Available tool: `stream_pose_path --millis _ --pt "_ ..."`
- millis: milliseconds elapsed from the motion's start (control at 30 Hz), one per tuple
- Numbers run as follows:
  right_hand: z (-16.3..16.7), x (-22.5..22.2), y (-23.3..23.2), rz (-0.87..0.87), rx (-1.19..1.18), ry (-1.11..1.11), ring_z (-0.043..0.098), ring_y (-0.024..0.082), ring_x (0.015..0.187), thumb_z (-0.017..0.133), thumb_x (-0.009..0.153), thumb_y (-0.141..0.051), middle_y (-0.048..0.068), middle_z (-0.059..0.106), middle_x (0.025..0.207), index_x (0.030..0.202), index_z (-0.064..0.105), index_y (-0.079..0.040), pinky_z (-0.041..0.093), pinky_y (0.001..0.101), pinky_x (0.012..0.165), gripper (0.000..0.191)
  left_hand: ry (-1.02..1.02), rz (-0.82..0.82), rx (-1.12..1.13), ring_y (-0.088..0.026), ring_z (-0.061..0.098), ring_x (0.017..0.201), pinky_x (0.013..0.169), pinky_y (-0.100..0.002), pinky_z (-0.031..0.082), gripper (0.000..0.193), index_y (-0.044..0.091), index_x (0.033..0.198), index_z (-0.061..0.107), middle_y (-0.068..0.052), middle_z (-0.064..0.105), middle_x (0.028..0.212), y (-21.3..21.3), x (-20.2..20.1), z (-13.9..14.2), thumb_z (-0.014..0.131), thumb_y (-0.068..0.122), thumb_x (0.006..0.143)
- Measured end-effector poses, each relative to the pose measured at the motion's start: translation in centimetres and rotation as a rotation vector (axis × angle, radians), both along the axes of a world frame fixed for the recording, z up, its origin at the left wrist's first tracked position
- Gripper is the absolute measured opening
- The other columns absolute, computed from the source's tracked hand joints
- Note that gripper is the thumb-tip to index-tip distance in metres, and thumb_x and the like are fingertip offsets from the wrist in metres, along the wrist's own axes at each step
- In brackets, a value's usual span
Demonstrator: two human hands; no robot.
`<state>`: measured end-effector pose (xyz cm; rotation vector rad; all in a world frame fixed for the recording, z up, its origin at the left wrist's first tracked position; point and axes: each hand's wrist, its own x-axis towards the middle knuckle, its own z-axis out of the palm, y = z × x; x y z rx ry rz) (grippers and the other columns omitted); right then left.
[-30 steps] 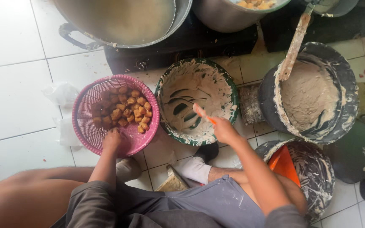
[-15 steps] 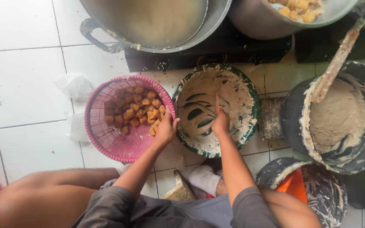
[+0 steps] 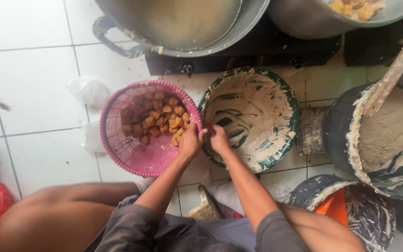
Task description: The person repeatedly picks small fried food items from a pink basket, coats them with batter using an orange spatula, and places them into a pot of hot oil. The process is repeated continuously throughout the clip.
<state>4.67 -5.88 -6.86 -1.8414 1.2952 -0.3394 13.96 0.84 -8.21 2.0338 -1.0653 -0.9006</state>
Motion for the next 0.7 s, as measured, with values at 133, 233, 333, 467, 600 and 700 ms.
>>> stream_pose_path --millis 133,233,333,467,600,700 --pt "2.0 -1.1 1.5 -0.323 0.773 -0.504 0.047 0.013 0.071 0.053 0.103 -0.007 0.005 0.059 0.090 0.141 0.059 -0.013 0.039 0.0271 0.059 0.039 0.027 0.002 0.044 -0.047 0.061 0.114 0.096 -0.050 0.050 0.080 0.002 0.155 0.030 -0.030 0.057 0.137 0.2 0.9 0.4 0.069 0.035 0.093" --pt "4.3 -2.6 1.0 -0.418 0.974 -0.834 0.050 0.008 0.076 0.051 0.104 -0.006 0.002 0.057 0.095 0.132 0.058 -0.004 0.043 0.0221 0.064 0.029 0.206 0.111 0.037 -0.037 0.075 0.106 0.095 -0.045 0.058 0.056 0.009 0.143 0.055 -0.024 0.074 0.118 1.1 3.4 1.0 0.069 0.039 0.099" --pt "6.9 -5.9 -0.7 -0.389 1.003 -0.888 0.049 0.009 0.076 0.051 0.104 -0.010 0.002 0.056 0.096 0.132 0.057 -0.002 0.042 0.0223 0.065 0.029 0.117 0.403 0.018 -0.051 0.060 0.106 0.090 -0.059 0.044 0.056 0.008 0.141 0.050 -0.026 0.064 0.125 3.1 8.0 1.4 0.066 0.022 0.089" --pt "11.9 -13.8 -2.6 -0.368 0.922 -0.739 0.049 0.010 0.075 0.051 0.104 -0.016 0.001 0.053 0.093 0.127 0.056 -0.005 0.041 0.0255 0.063 0.026 -0.532 0.118 -0.102 -0.047 0.052 0.122 0.096 -0.054 0.044 0.061 0.004 0.141 0.052 -0.025 0.052 0.135 4.1 11.5 1.0 0.074 0.020 0.086" --pt "16.7 -20.6 -1.4 -0.413 0.821 -0.597 0.048 0.012 0.076 0.051 0.103 -0.017 0.001 0.053 0.094 0.125 0.055 -0.007 0.039 0.0268 0.061 0.025 -0.485 -0.021 0.194 -0.039 0.058 0.117 0.094 -0.054 0.049 0.045 0.010 0.132 0.056 -0.018 0.057 0.130 4.3 11.7 0.9 0.066 0.015 0.088" --pt "18.5 -23.2 0.5 -0.477 0.793 -0.620 0.045 0.011 0.072 0.052 0.101 -0.018 0.001 0.053 0.093 0.122 0.056 -0.008 0.036 0.0258 0.058 0.024 -0.441 0.002 0.213 -0.041 0.057 0.119 0.093 -0.050 0.053 0.046 0.008 0.130 0.057 -0.019 0.060 0.123 5.1 11.5 1.0 0.065 0.012 0.085"
